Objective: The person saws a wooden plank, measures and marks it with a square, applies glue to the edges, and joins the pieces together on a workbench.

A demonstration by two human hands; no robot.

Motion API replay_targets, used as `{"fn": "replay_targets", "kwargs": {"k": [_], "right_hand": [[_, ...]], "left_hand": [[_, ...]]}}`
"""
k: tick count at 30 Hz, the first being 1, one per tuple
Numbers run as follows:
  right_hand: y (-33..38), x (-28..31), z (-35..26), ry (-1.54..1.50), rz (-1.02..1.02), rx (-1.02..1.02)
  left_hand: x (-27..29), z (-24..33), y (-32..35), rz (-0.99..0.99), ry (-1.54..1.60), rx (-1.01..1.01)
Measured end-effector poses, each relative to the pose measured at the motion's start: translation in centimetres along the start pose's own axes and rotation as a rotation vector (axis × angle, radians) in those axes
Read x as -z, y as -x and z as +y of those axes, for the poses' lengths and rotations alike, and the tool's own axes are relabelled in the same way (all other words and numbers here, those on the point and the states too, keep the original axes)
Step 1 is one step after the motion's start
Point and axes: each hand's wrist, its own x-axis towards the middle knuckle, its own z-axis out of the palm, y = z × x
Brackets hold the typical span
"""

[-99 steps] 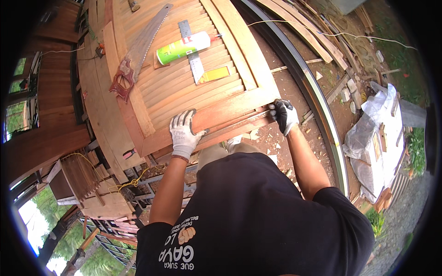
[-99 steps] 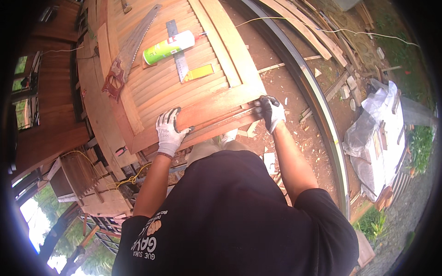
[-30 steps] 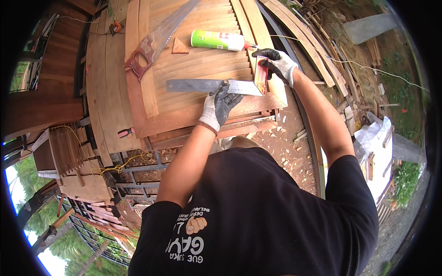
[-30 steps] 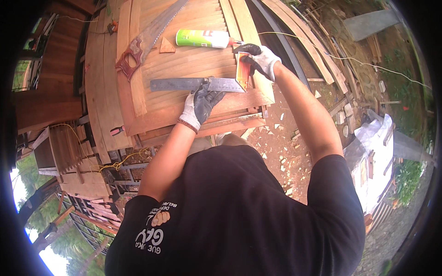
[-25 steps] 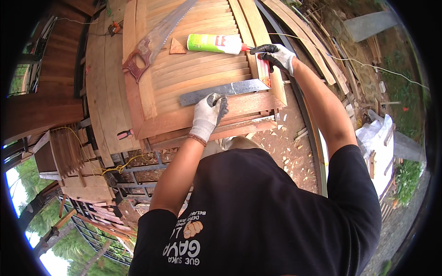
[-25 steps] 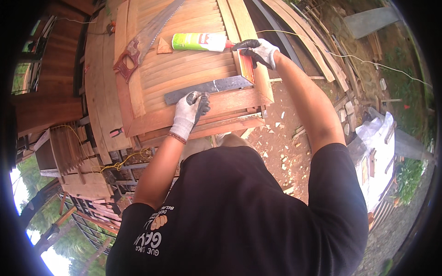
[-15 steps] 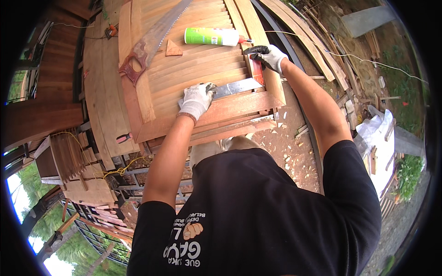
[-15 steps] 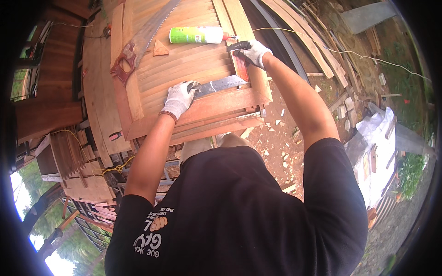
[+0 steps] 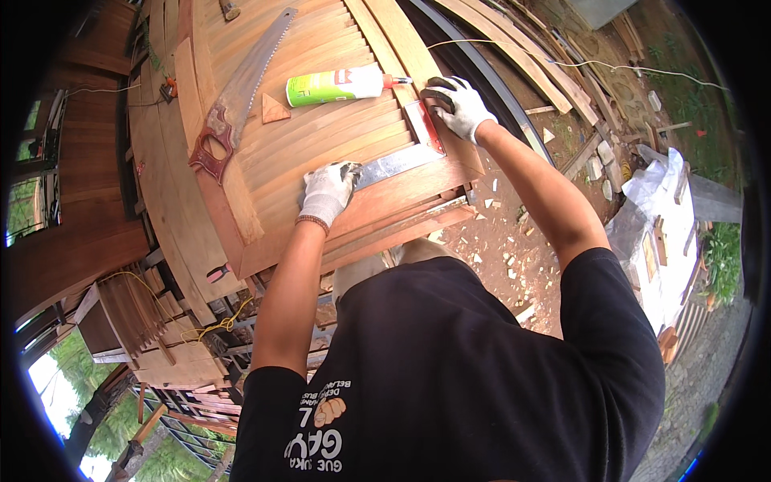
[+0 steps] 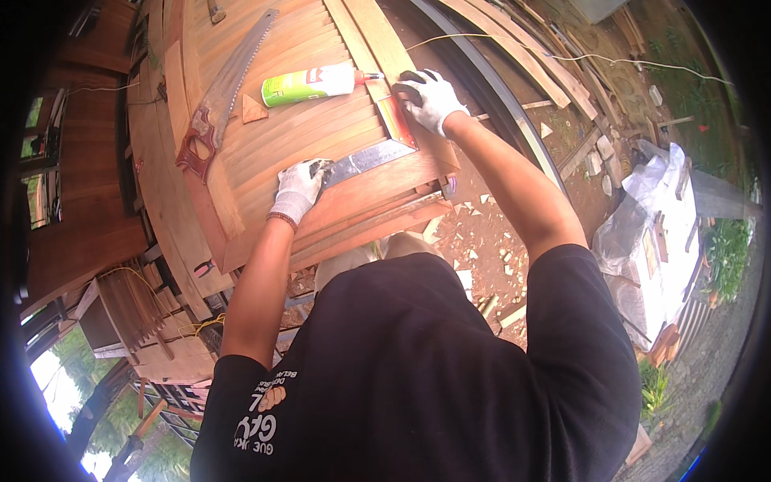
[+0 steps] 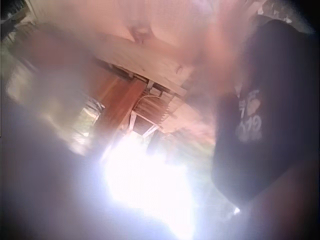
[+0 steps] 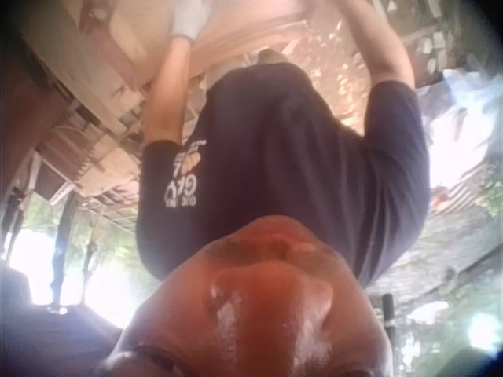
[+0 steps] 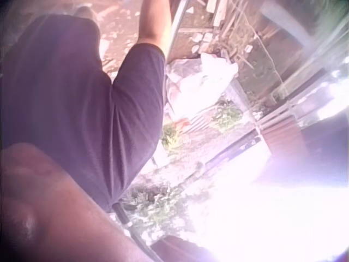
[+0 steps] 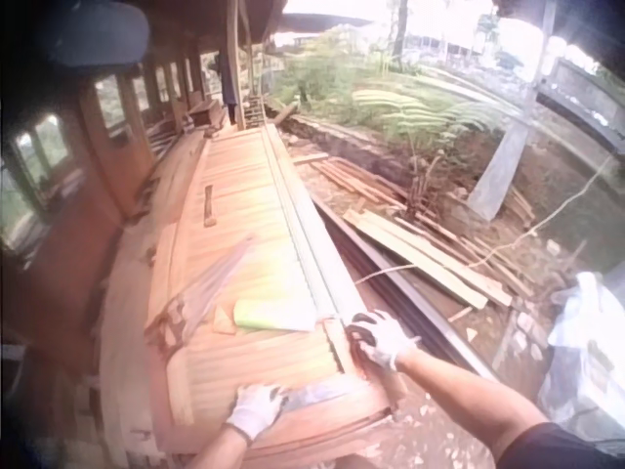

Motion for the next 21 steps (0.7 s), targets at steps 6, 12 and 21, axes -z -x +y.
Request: {"fn": "replay_targets", "kwargs": {"k": [6, 12, 21], "right_hand": [[-0.2, -1.8, -0.4, -0.354, 0.005, -0.351], [-1.3, -0.5, -4.2, -0.233, -0.220, -0.600], [-1.9, 1.4, -6.5, -0.083, -0.335, -0.682]], "left_hand": [[-0.2, 0.0, 0.1, 0.037, 0.001, -0.004], [-0.6, -0.9, -0.3, 0.011, 0.041, -0.005], [-1.0, -1.2, -0.8, 0.004, -0.017, 0.012]]}}
